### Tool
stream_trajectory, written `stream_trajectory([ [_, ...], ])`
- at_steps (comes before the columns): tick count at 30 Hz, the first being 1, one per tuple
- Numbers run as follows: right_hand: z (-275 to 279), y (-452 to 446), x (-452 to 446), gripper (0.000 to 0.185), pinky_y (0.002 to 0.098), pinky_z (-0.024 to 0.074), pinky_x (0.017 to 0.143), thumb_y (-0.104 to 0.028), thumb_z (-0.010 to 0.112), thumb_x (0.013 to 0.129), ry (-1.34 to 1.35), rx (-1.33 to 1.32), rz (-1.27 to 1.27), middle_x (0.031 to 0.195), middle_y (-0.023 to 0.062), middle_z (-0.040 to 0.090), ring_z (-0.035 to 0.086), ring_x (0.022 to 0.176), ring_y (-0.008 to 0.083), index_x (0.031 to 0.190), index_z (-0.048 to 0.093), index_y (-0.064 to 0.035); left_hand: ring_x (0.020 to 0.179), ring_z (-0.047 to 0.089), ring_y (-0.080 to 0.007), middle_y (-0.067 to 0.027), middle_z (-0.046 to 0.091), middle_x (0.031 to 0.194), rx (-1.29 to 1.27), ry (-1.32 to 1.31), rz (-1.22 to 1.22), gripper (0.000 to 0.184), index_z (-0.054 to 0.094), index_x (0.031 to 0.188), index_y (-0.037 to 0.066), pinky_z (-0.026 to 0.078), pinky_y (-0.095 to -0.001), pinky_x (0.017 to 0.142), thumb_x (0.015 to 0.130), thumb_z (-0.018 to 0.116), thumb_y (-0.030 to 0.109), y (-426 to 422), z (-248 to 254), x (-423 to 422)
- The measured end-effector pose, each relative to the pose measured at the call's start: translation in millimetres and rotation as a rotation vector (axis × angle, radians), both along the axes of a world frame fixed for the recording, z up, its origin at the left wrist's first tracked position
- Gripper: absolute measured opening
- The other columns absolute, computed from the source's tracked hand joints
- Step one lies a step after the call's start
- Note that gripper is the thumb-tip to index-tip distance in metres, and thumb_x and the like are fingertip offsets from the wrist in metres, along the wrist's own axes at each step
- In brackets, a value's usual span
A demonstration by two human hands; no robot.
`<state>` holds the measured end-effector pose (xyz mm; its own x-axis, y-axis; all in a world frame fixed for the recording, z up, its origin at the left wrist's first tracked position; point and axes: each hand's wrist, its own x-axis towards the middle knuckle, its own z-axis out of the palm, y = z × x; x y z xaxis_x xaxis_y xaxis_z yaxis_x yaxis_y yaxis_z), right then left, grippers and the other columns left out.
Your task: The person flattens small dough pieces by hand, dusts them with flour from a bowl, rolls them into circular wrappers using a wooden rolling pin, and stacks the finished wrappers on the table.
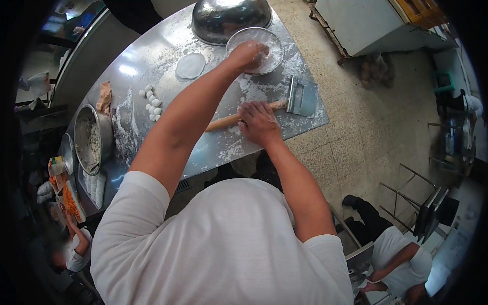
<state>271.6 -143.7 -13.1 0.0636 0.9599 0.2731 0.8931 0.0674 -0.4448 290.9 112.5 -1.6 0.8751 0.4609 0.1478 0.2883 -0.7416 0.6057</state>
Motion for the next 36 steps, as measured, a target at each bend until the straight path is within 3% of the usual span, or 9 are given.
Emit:
stream_trajectory([
  [5, -0.8, -3.8, -18.1, 0.045, 0.0545, 0.0315, 0.118, -0.024, 0.074, 0.082, -0.036, -0.011, -0.106, 0.137, 0.0094, 0.061, 0.053, 0.133, 0.0320, 0.125, 0.065, -0.0127, 0.087, 0.071, -0.0365, -0.0214, 0.074, 0.099, -0.041, -0.119, 0.057, 0.031, 0.077, 0.105, 0.004, 0.055, -0.0422, 0.077, 0.092, 0.067, 0.030, -1.5, 86.8, -81.1],
  [8, -1.5, -1.9, -21.2, 0.044, 0.0544, 0.0300, 0.119, -0.025, 0.075, 0.083, -0.045, -0.001, -0.117, 0.137, 0.0100, 0.061, 0.052, 0.134, 0.0322, 0.125, 0.067, -0.0129, 0.094, 0.071, -0.0378, -0.0207, 0.073, 0.096, -0.154, 0.116, 0.058, 0.034, 0.077, 0.107, 0.006, 0.055, -0.0439, 0.084, 0.087, 0.073, 0.032, -12.4, 94.0, -161.2],
  [11, -2.9, -4.7, -28.9, 0.043, 0.0541, 0.0287, 0.120, -0.026, 0.077, 0.083, -0.037, -0.008, -0.097, 0.138, 0.0105, 0.061, 0.052, 0.134, 0.0319, 0.123, 0.069, -0.0127, 0.103, 0.068, -0.0367, -0.0190, 0.071, 0.101, 0.006, 0.195, 0.114, 0.034, 0.071, 0.117, 0.010, 0.054, -0.0448, 0.092, 0.085, 0.069, 0.021, -51.8, 26.2, -235.1],
  [14, -1.7, -4.6, -36.8, 0.043, 0.0542, 0.0288, 0.119, -0.026, 0.077, 0.082, -0.040, -0.028, -0.047, 0.138, 0.0109, 0.061, 0.052, 0.134, 0.0320, 0.122, 0.069, -0.0128, 0.108, 0.066, -0.0378, -0.0190, 0.069, 0.111, -0.183, 0.141, 0.161, 0.034, 0.069, 0.118, 0.009, 0.052, -0.0458, 0.096, 0.086, 0.071, 0.020, -78.7, -10.6, -276.3],
  [19, -3.3, -4.7, -37.4, 0.043, 0.0544, 0.0290, 0.119, -0.026, 0.078, 0.081, -0.047, -0.039, -0.042, 0.137, 0.0112, 0.061, 0.052, 0.134, 0.0322, 0.122, 0.069, -0.0129, 0.115, 0.062, -0.0379, -0.0178, 0.067, 0.119, -0.218, 0.235, 0.268, 0.042, 0.067, 0.127, 0.011, 0.049, -0.0443, 0.101, 0.092, 0.073, 0.035, -62.5, 32.9, -263.5],
  [21, -2.2, -3.5, -37.4, 0.043, 0.0550, 0.0288, 0.120, -0.027, 0.076, 0.083, -0.051, -0.054, -0.038, 0.137, 0.0116, 0.061, 0.052, 0.134, 0.0324, 0.122, 0.068, -0.0126, 0.132, 0.053, -0.0396, -0.0191, 0.060, 0.137, -0.186, 0.295, 0.348, 0.053, 0.057, 0.144, 0.018, 0.040, -0.0472, 0.114, 0.098, 0.063, 0.044, -67.1, 33.5, -240.3],
  [24, -2.5, -6.3, -38.4, 0.043, 0.0549, 0.0290, 0.120, -0.027, 0.076, 0.083, -0.054, -0.074, -0.042, 0.137, 0.0116, 0.061, 0.052, 0.134, 0.0324, 0.123, 0.068, -0.0121, 0.156, 0.017, -0.0425, -0.0146, 0.026, 0.169, 0.378, 0.239, 0.293, 0.062, 0.034, 0.162, 0.031, 0.005, -0.0651, 0.124, 0.104, 0.045, 0.051, -82.7, -12.1, -223.0],
  [31, -0.7, -4.2, -38.6, 0.044, 0.0536, 0.0302, 0.120, -0.030, 0.074, 0.084, -0.068, -0.108, -0.064, 0.139, 0.0111, 0.061, 0.052, 0.135, 0.0317, 0.124, 0.067, -0.0121, 0.156, 0.019, -0.0416, -0.0129, 0.029, 0.168, 0.340, 0.309, 0.074, 0.062, 0.035, 0.161, 0.032, 0.001, -0.0706, 0.122, 0.103, 0.048, 0.050, -69.9, -20.9, -231.5],
  [36, 2.6, -1.7, -38.9, 0.046, 0.0528, 0.0302, 0.119, -0.027, 0.074, 0.082, -0.078, -0.073, -0.059, 0.136, 0.0093, 0.061, 0.053, 0.133, 0.0311, 0.124, 0.066, -0.0117, 0.157, 0.015, -0.0423, -0.0130, 0.029, 0.168, 0.324, 0.310, 0.172, 0.061, 0.036, 0.161, 0.028, 0.001, -0.0663, 0.124, 0.104, 0.046, 0.048, -65.0, -14.9, -225.6],
])
